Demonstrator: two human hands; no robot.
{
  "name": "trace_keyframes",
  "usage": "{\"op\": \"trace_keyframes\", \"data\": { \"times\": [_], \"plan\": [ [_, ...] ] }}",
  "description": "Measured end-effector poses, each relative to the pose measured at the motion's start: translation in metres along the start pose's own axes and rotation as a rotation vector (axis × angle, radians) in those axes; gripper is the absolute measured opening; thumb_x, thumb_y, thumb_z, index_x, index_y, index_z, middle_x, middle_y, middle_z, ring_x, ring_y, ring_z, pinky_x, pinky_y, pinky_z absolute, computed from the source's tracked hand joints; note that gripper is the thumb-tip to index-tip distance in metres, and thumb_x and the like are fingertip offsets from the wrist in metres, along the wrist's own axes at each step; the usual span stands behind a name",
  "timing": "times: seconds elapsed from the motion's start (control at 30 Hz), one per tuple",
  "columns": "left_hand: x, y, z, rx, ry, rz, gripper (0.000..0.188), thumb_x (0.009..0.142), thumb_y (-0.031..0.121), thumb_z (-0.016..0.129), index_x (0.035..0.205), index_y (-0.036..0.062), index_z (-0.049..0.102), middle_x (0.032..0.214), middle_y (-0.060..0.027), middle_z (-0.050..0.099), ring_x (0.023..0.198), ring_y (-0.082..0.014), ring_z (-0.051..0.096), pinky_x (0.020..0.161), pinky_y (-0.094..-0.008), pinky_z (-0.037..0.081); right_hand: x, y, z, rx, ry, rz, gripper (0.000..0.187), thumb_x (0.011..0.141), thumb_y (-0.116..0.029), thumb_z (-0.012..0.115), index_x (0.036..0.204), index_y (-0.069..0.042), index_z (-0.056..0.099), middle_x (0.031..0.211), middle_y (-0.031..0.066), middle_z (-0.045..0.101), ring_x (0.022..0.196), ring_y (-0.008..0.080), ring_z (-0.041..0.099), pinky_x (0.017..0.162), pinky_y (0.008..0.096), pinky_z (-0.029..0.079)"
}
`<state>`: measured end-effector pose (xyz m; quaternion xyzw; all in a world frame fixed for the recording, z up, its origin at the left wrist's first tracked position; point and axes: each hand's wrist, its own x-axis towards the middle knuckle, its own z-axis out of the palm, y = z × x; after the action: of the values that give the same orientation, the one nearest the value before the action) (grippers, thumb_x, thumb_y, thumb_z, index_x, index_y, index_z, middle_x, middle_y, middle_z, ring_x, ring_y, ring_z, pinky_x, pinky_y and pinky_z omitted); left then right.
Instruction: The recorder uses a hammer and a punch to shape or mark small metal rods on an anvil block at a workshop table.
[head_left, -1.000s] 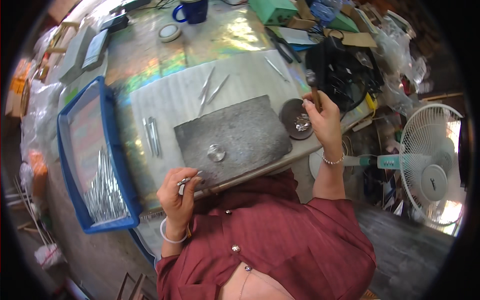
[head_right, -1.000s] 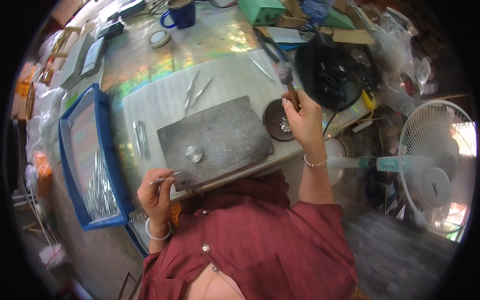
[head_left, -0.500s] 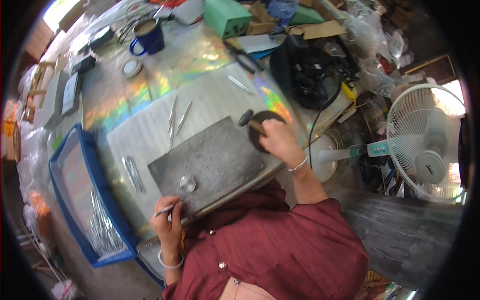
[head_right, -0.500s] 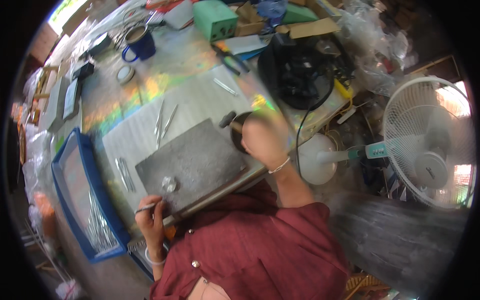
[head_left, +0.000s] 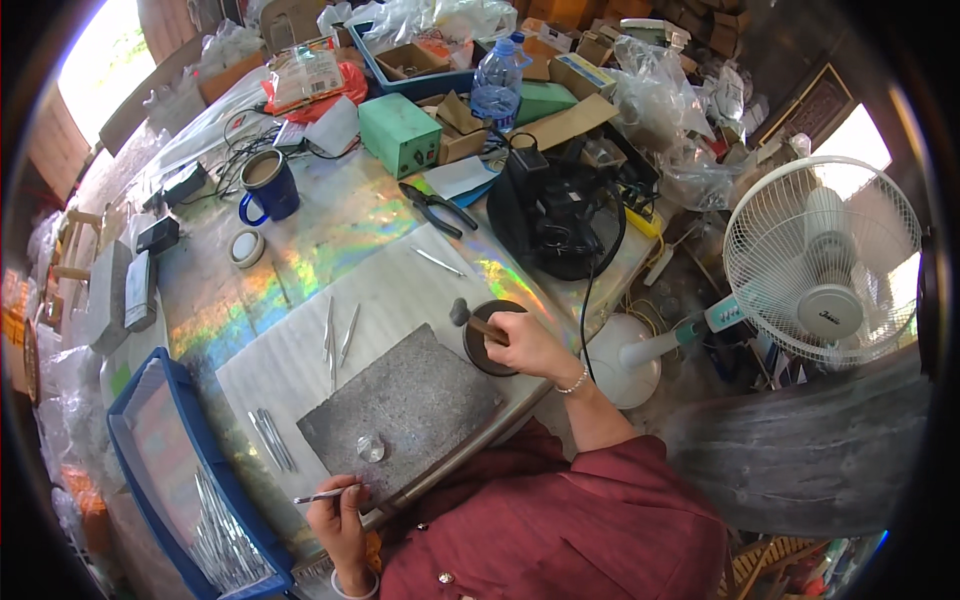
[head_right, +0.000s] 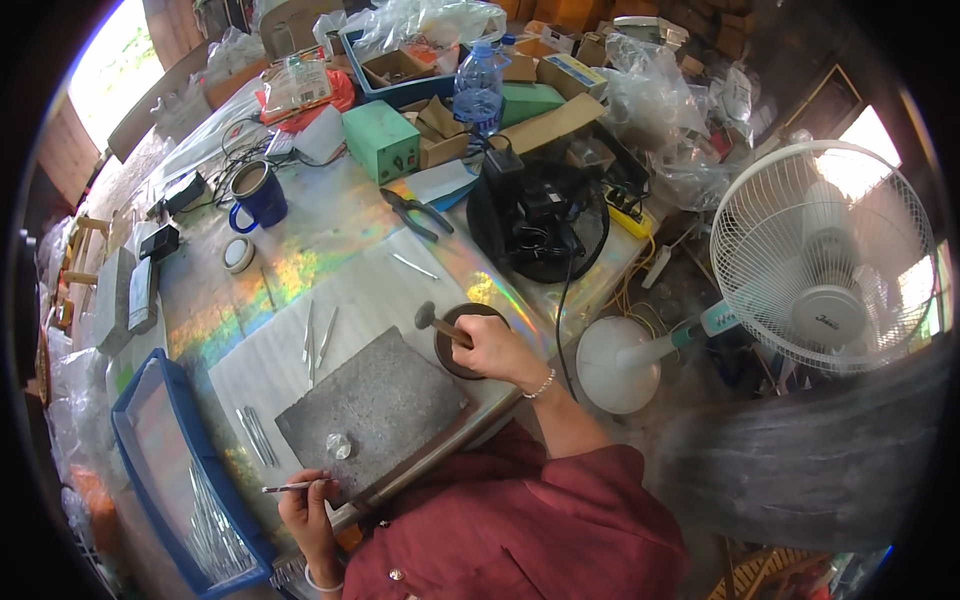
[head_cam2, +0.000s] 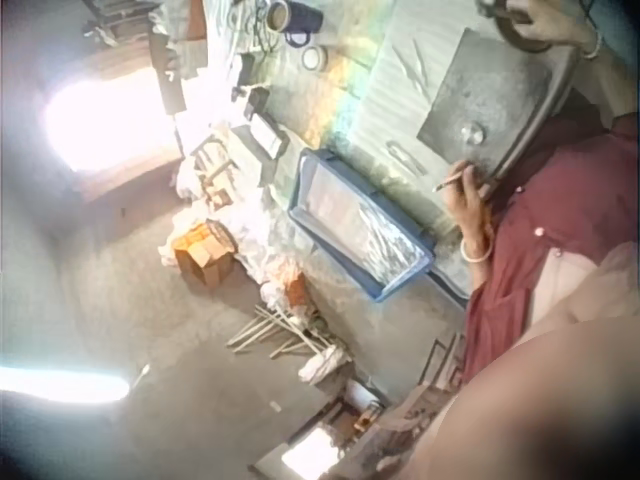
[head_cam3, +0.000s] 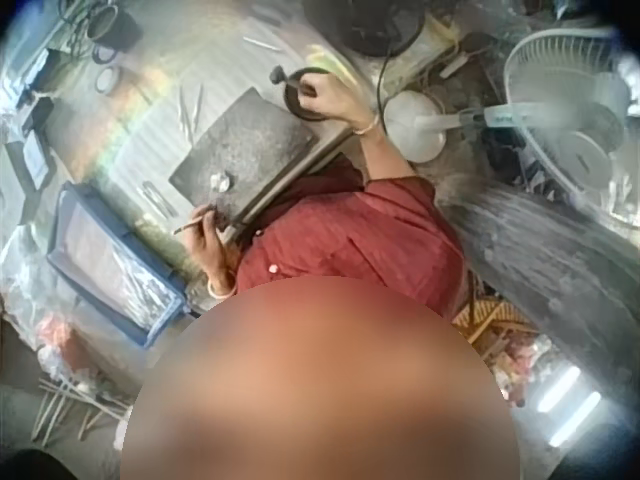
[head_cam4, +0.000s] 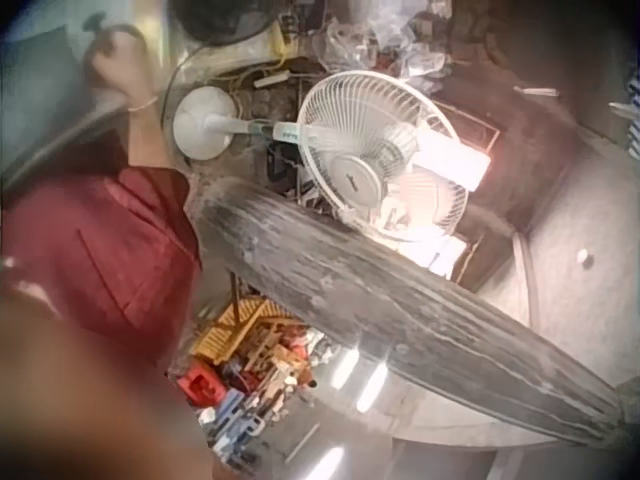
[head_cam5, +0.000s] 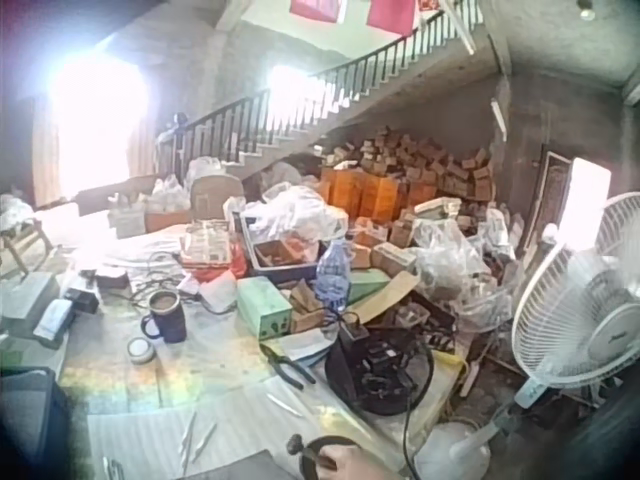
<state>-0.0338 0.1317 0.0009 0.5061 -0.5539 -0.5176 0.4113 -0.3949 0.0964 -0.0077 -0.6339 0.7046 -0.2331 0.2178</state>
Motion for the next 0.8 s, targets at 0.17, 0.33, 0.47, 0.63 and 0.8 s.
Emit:
{"op": "trace_keyframes", "data": {
  "times": [0.17, 0.33, 0.47, 0.63, 0.8],
  "plan": [
    [0.002, 0.012, 0.006, -0.306, 0.013, -0.037, 0.015, 0.092, 0.013, 0.055, 0.099, -0.0003, 0.053, 0.082, -0.0121, 0.063, 0.061, -0.0171, 0.063, 0.058, -0.0252, 0.053, -0.010, -0.038, -0.007, 0.907, -0.066, 0.109, 0.008, 0.079, -0.009, 0.063, 0.078, -0.003, 0.058, 0.069, -0.0008, 0.057, 0.063, 0.0055, 0.049, 0.055, 0.0223, 0.039],
    [-0.002, 0.023, 0.013, -0.525, 0.028, -0.126, 0.014, 0.093, 0.014, 0.054, 0.099, 0.0014, 0.051, 0.081, -0.0125, 0.062, 0.060, -0.0169, 0.063, 0.055, -0.0255, 0.052, -0.018, -0.072, 0.012, 1.178, -0.288, 0.028, 0.008, 0.079, -0.006, 0.063, 0.085, -0.003, 0.058, 0.073, -0.0010, 0.059, 0.054, 0.0013, 0.046, 0.046, 0.0176, 0.035],
    [-0.009, 0.019, 0.013, -0.595, 0.064, -0.176, 0.012, 0.092, 0.010, 0.054, 0.099, 0.0017, 0.051, 0.083, -0.0129, 0.062, 0.061, -0.0176, 0.062, 0.055, -0.0257, 0.052, -0.019, -0.102, 0.035, 1.298, -0.420, -0.046, 0.014, 0.078, -0.004, 0.066, 0.089, -0.003, 0.059, 0.081, -0.0008, 0.060, 0.064, 0.0027, 0.050, 0.055, 0.0179, 0.039],
    [-0.001, 0.020, 0.018, -0.750, 0.042, -0.307, 0.007, 0.092, 0.006, 0.054, 0.095, 0.0007, 0.055, 0.087, -0.0102, 0.060, 0.066, -0.0155, 0.057, 0.055, -0.0234, 0.046, -0.027, -0.129, 0.037, 1.271, -0.495, -0.001, 0.016, 0.080, -0.002, 0.066, 0.095, 0.000, 0.060, 0.076, -0.0022, 0.060, 0.056, 0.0006, 0.048, 0.047, 0.0150, 0.035],
    [0.006, 0.006, 0.022, -1.136, -0.131, -0.351, 0.014, 0.094, 0.013, 0.052, 0.103, 0.0020, 0.053, 0.095, -0.0125, 0.060, 0.076, -0.0186, 0.064, 0.063, -0.0286, 0.057, -0.035, -0.146, 0.043, 1.298, -0.519, 0.111, 0.009, 0.086, -0.007, 0.061, 0.090, -0.001, 0.058, 0.074, 0.0038, 0.063, 0.042, 0.0014, 0.041, 0.035, 0.0170, 0.031]
  ]
}}
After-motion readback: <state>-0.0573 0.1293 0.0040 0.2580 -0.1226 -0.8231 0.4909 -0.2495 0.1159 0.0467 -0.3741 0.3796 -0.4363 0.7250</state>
